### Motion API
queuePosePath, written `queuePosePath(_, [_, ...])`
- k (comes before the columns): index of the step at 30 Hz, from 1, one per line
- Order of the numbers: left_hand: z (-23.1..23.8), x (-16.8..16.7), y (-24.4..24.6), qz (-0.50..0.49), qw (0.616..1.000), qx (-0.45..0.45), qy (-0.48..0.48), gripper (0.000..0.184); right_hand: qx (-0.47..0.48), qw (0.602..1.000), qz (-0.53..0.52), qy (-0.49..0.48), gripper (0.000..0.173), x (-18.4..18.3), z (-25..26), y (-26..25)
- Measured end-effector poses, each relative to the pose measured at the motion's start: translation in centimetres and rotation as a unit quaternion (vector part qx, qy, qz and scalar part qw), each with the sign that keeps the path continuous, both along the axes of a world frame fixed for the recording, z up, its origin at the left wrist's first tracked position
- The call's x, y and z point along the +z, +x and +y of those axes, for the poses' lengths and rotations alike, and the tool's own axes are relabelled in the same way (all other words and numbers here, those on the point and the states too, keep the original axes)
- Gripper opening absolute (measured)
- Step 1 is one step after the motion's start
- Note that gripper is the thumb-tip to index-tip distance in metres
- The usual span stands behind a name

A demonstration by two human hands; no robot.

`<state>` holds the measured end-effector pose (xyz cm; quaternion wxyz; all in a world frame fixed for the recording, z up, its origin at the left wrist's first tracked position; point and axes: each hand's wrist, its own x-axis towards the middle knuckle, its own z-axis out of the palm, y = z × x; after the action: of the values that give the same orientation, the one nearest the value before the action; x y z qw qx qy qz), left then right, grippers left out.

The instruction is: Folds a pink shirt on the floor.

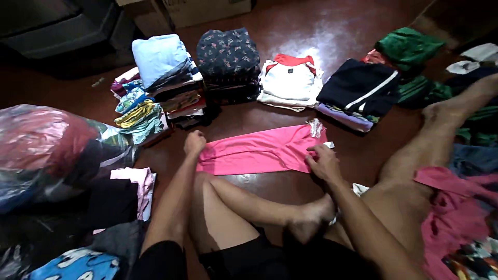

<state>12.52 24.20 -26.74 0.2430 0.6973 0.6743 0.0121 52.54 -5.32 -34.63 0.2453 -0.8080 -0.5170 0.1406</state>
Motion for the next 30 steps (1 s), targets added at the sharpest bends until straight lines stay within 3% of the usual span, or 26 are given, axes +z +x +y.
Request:
queuePosePath(2, [1.9, -1.4, -3.9, 0.035, 0.999, 0.033, 0.012, 0.041, 0.018, 1.000, 0.002, -0.011, 0.034, -1.6, 0.4, 0.0])
queuePosePath(4, [3.1, -4.6, -6.7, 0.067, 0.998, 0.011, 0.009, 0.038, 0.023, 0.999, -0.006, -0.027, 0.033, -2.7, 0.7, 0.2])
queuePosePath(7, [3.5, -7.7, -8.2, 0.045, 0.998, 0.046, 0.021, 0.037, 0.007, 0.999, -0.009, -0.043, 0.032, -2.8, 0.0, 0.4])
queuePosePath(11, [2.3, -5.3, -6.8, -0.094, 0.984, 0.151, 0.007, 0.039, -0.017, 0.998, 0.007, -0.064, 0.031, -2.2, -0.5, 0.8])
queuePosePath(15, [2.1, -4.8, -6.3, -0.134, 0.975, 0.177, 0.019, 0.044, -0.036, 0.995, -0.020, -0.091, 0.030, -1.9, 0.0, 0.0])
queuePosePath(20, [1.6, -5.7, -7.4, -0.152, 0.970, 0.188, -0.012, 0.091, -0.032, 0.993, -0.107, -0.031, 0.041, -1.9, 0.1, -1.4])
queuePosePath(21, [1.4, -5.9, -7.7, -0.126, 0.976, 0.177, -0.030, 0.093, -0.018, 0.992, -0.121, -0.019, 0.046, -1.9, 0.3, -1.7])
queuePosePath(23, [1.2, -5.9, -8.0, -0.081, 0.984, 0.149, -0.050, 0.075, 0.012, 0.991, -0.133, -0.024, 0.056, -2.3, 0.9, -2.2])
queuePosePath(26, [1.5, -6.3, -8.4, -0.146, 0.979, 0.139, -0.029, 0.053, 0.030, 0.985, -0.136, -0.106, 0.078, -4.0, 1.2, -2.0])
queuePosePath(28, [1.6, -7.0, -8.5, -0.217, 0.966, 0.141, -0.015, 0.057, 0.025, 0.981, -0.132, -0.140, 0.085, -4.5, 1.2, -1.4])
queuePosePath(30, [1.3, -7.4, -8.7, -0.230, 0.966, 0.111, -0.027, 0.080, 0.014, 0.981, -0.125, -0.148, 0.084, -4.4, 1.2, -1.0])
